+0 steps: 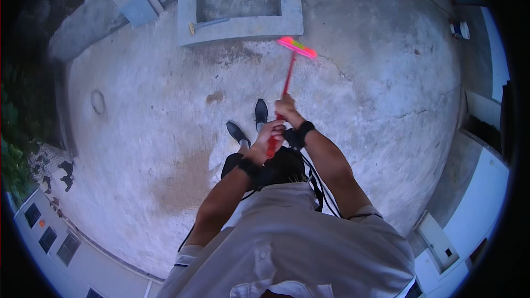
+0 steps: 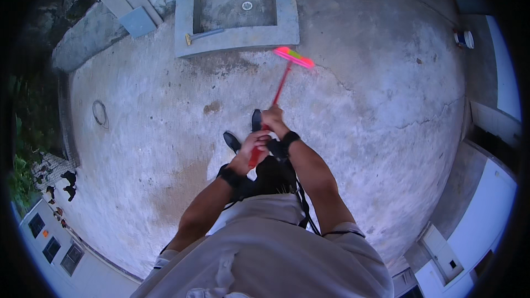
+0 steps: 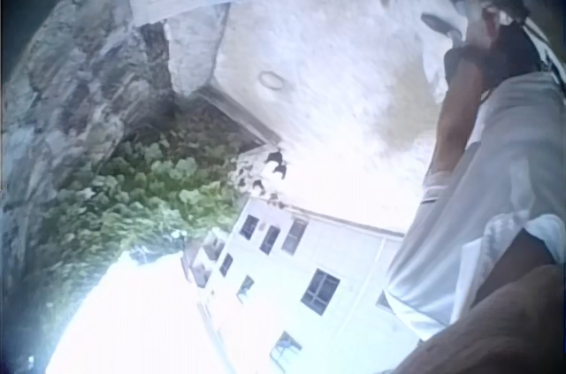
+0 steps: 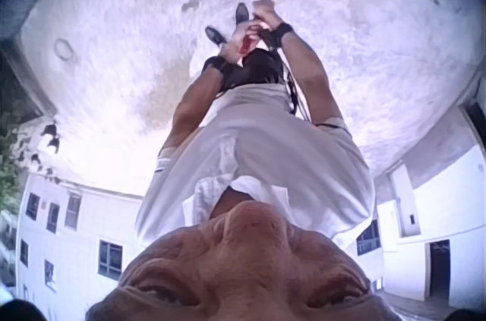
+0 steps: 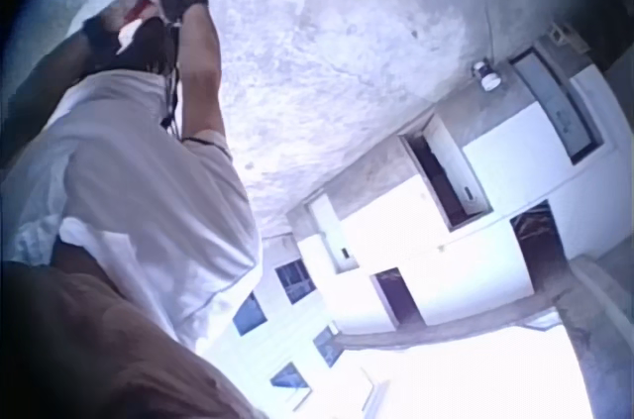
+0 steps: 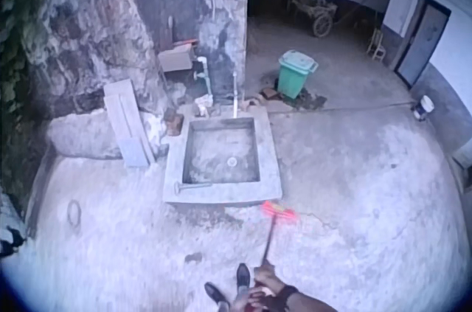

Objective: Sweeping and cleaning a concrete floor in an outdoor area.

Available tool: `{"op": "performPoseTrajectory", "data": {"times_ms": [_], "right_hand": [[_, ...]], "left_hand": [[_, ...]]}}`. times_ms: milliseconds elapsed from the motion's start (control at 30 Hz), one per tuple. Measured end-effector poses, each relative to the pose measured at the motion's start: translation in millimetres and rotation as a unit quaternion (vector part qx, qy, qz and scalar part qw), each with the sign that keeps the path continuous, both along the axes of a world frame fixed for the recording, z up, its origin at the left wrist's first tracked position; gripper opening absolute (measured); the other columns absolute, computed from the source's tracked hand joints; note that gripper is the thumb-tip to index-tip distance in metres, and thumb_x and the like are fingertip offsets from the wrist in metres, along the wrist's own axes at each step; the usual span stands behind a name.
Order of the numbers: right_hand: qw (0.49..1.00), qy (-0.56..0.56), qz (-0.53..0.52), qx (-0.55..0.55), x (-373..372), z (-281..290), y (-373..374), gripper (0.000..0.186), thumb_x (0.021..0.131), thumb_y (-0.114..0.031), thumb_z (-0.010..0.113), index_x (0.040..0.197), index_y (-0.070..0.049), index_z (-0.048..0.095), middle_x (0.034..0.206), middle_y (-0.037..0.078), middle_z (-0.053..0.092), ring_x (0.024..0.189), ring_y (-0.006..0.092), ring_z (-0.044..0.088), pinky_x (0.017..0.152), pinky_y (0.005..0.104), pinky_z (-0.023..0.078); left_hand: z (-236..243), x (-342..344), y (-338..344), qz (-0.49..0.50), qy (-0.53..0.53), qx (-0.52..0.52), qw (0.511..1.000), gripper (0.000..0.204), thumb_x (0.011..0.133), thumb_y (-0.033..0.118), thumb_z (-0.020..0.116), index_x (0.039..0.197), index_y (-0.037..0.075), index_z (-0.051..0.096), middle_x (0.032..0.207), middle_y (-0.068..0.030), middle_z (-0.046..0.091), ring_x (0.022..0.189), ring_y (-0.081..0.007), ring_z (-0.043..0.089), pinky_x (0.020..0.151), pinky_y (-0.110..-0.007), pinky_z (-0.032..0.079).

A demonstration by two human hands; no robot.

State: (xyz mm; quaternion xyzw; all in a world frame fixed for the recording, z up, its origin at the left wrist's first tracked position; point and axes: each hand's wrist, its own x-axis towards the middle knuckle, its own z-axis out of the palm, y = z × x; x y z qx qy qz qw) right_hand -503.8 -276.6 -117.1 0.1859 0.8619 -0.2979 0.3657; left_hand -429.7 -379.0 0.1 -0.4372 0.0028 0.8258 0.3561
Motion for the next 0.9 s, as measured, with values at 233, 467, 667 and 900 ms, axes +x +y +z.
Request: {"op": "performPoseTrajectory", "data": {"times_ms": [233, 467, 667, 900], "right_hand": [[0.981, -0.074, 0.033, -0.177, 41.1, 48.5, -75.2, 0.03, 0.073, -0.013, 0.058, 0.093, 0.009, 0.055, 0.073, 0.024, 0.065, 0.062, 0.0329, 0.067, 0.054, 0.0412, 0.055], [0.984, 0.143, 0.094, -0.051, 78.9, 46.1, -49.6, 0.029, 0.078, -0.015, 0.062, 0.098, 0.003, 0.051, 0.077, 0.017, 0.06, 0.052, 0.0268, 0.063, 0.042, 0.0382, 0.05], [0.977, -0.094, -0.178, -0.069, 31.6, 35.7, -99.3, 0.018, 0.077, -0.01, 0.055, 0.079, 0.006, 0.06, 0.066, 0.02, 0.064, 0.057, 0.0301, 0.067, 0.045, 0.0423, 0.053], [0.95, -0.141, 0.085, -0.267, 75.6, 49.6, -223.6, 0.021, 0.076, -0.009, 0.056, 0.092, 0.004, 0.052, 0.074, 0.018, 0.062, 0.059, 0.0308, 0.065, 0.049, 0.041, 0.052]], "left_hand": [[63.0, 48.9, -30.4, 0.136, -0.05, -0.046, 0.988, 0.015, 0.093, 0.014, 0.049, 0.078, 0.012, 0.048, 0.057, 0.0065, 0.04, 0.038, -0.0013, 0.032, 0.035, -0.016, 0.031], [86.7, 64.4, -36.6, 0.097, 0.001, 0.053, 0.994, 0.015, 0.095, 0.015, 0.047, 0.081, 0.01, 0.049, 0.059, 0.0057, 0.039, 0.039, -0.0024, 0.033, 0.035, -0.017, 0.03], [7.9, 34.6, -82.8, 0.069, -0.064, 0.064, 0.993, 0.022, 0.095, 0.011, 0.046, 0.073, 0.009, 0.042, 0.055, 0.0052, 0.037, 0.038, -0.0044, 0.035, 0.034, -0.018, 0.029], [53.8, 91.3, -160.6, 0.229, -0.076, -0.099, 0.965, 0.011, 0.095, 0.011, 0.045, 0.084, 0.008, 0.044, 0.058, 0.0034, 0.04, 0.038, -0.0037, 0.035, 0.034, -0.017, 0.034]]}}
